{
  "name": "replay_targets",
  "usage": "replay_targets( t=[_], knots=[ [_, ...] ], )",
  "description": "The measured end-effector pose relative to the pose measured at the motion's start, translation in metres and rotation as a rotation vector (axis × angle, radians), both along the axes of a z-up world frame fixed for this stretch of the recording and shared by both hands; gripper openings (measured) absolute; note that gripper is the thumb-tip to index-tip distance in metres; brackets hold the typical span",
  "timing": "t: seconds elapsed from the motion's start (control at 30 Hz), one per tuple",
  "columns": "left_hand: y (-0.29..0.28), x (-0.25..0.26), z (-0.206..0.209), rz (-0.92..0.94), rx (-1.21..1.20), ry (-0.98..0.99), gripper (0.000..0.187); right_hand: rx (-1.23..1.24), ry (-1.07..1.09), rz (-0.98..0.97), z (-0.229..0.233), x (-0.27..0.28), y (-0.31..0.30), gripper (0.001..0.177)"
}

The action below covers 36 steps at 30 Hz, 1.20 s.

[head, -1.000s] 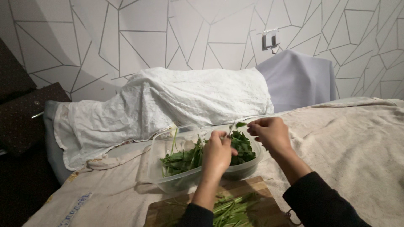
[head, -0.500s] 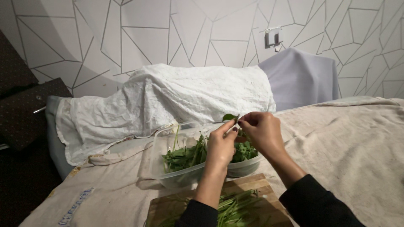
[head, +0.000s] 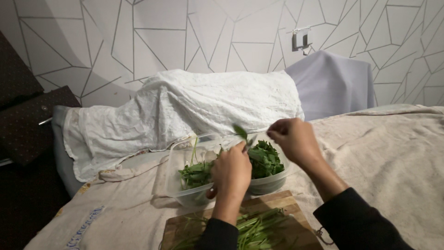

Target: The person uses a knife to trim leaves and stems from green leafy vegetables over a wooden cutting board. Trimmed leaves are placed into two clear plastic containers while stems are set aside on the board.

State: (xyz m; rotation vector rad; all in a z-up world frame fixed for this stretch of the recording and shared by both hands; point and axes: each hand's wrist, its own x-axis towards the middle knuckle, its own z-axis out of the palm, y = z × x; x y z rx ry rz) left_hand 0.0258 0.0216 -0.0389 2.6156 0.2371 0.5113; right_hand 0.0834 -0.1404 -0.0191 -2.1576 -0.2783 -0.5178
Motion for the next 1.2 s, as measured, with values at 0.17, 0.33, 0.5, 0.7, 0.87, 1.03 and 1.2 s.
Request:
replay_targets(
  t=[0.17, 0.33, 0.5, 0.7, 0.87, 1.03, 1.2],
  knots=[
    [-0.017, -0.009, 0.019, -0.004, 0.326, 0.055, 0.017, 0.170, 0.070, 0.227, -0.019, -0.006, 0.027, 0.018],
    [-0.021, -0.022, 0.036, -0.050, 0.443, 0.060, 0.013, 0.121, -0.062, 0.092, -0.039, 0.006, 0.026, 0.019],
    [0.015, -0.033, 0.051, 0.053, 0.407, 0.075, 0.013, 0.069, 0.037, 0.015, -0.022, 0.015, 0.006, 0.016],
    [0.043, -0.075, 0.079, 0.197, 0.226, -0.046, 0.030, 0.049, -0.026, 0.488, -0.016, -0.015, 0.040, 0.012],
    [0.052, -0.104, 0.089, 0.203, 0.098, -0.215, 0.024, -0.340, -0.076, 0.912, -0.062, -0.054, 0.094, 0.021],
    [0.071, -0.114, 0.097, 0.185, 0.059, -0.316, 0.022, -0.523, 0.249, 0.904, -0.054, -0.070, 0.081, 0.044],
    [0.084, -0.113, 0.113, 0.147, 0.003, -0.415, 0.022, -0.593, -0.074, 1.079, -0.061, -0.089, 0.057, 0.103]
  ],
)
